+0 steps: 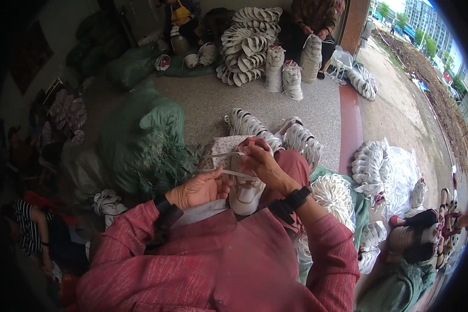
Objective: The person sits on the floor and laces a white sneaker with a pink strap. They repeatedly thread a white lace through the eyelets, pull it tight, and adjust the fit. The task is performed on a single shoe resting on their lap.
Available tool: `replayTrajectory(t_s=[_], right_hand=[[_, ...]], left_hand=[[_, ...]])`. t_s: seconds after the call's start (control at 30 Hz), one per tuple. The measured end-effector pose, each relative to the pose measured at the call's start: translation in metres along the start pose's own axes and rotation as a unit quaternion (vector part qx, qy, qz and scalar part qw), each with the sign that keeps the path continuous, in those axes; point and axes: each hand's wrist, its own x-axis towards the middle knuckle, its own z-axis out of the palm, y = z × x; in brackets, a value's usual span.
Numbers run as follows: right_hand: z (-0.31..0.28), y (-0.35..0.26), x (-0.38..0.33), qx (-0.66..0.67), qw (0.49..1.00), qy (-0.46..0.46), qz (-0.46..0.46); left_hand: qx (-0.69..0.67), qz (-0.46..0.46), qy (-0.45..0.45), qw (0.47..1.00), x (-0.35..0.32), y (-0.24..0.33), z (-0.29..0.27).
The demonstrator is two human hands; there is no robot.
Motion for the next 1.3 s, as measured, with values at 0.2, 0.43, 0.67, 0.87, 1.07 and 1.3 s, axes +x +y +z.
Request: replayTrajectory(t_s=[0.2,0.43,0.67,0.87,1.07,1.3], right_hand=[[-0.059,-0.053,-0.069,0.242,0.948,0.204,-0.032],[-0.225,0.012,-0.25,0.415,0.807,0.378,-0.183],[-0.231,0.067,-0.36,0.067,0.817,0.559,0.128],[-0.18,0.08,-0.279,-0.185,0.884,0.369,0.218],[-0.052,-0.014,-0.126,-0.106,0.982,0.112,0.108],[0.021,-0.023,-0.066,0.007,0.982,-0.034,0.183]], left_hand=[[-0.252,0.279,0.026,0.926,-0.027,0.044,-0.098],[-0.263,0.442,0.249,0.821,-0.165,0.077,-0.266],[-0.233,0.482,0.327,0.779,-0.221,0.104,-0.295],[0.263,0.382,0.34,0.818,-0.153,0.107,-0.163],[0.682,0.398,0.136,0.599,-0.019,0.066,-0.07],[0.845,0.33,0.016,0.42,0.046,0.014,-0.036]])
